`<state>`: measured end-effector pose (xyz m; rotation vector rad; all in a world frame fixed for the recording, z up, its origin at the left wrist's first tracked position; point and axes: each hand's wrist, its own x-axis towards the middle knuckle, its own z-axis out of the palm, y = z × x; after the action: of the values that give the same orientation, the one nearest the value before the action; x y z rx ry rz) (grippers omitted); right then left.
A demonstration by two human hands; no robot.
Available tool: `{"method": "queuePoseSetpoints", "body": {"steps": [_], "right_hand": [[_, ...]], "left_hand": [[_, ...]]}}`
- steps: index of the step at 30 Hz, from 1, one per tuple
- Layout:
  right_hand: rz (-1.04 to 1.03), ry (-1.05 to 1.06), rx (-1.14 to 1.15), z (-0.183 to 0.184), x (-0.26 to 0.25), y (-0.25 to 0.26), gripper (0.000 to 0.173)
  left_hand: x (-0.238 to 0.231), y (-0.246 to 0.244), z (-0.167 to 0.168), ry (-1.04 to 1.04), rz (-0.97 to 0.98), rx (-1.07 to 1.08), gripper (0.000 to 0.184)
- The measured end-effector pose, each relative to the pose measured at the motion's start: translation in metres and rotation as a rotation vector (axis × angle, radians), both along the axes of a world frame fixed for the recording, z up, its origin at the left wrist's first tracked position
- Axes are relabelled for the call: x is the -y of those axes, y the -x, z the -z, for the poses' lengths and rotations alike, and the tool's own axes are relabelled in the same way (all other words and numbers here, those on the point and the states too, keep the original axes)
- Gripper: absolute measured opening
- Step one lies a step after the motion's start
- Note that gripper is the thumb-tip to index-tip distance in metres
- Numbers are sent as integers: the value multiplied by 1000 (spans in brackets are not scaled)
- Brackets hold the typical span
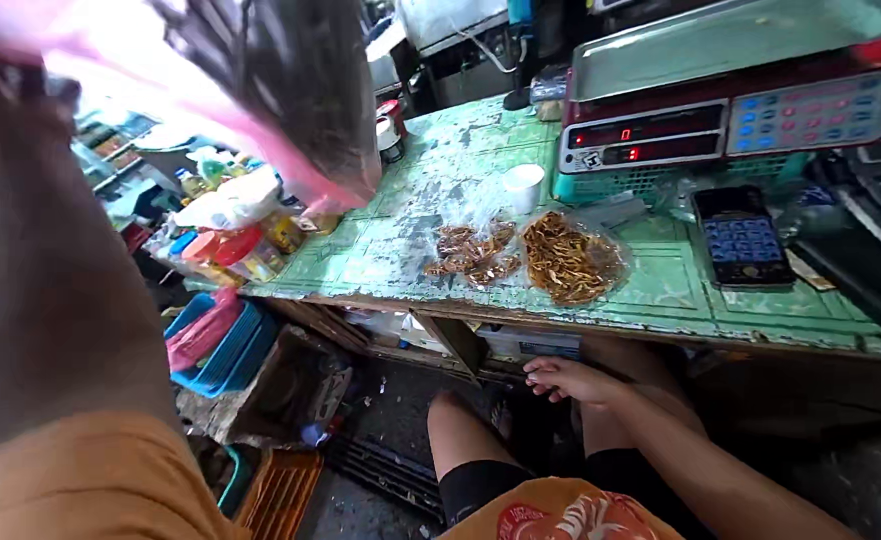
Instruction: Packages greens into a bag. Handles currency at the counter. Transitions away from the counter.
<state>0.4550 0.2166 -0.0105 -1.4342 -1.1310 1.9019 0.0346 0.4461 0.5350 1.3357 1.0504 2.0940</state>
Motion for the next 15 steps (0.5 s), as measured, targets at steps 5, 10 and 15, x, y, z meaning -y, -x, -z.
{"method": "queuePoseSetpoints", "body": {"steps": [5, 10, 15], "right_hand": [[10, -4, 44, 0, 5, -1, 45], [-71, -37, 111, 4, 1, 9, 46], [-171, -239, -42, -54, -31, 89, 56]], "left_hand": [[-42, 67, 144, 427, -66, -102, 40], [-6, 1, 237, 504, 87, -337, 32], [-25, -26, 259, 369, 135, -109, 24]]}}
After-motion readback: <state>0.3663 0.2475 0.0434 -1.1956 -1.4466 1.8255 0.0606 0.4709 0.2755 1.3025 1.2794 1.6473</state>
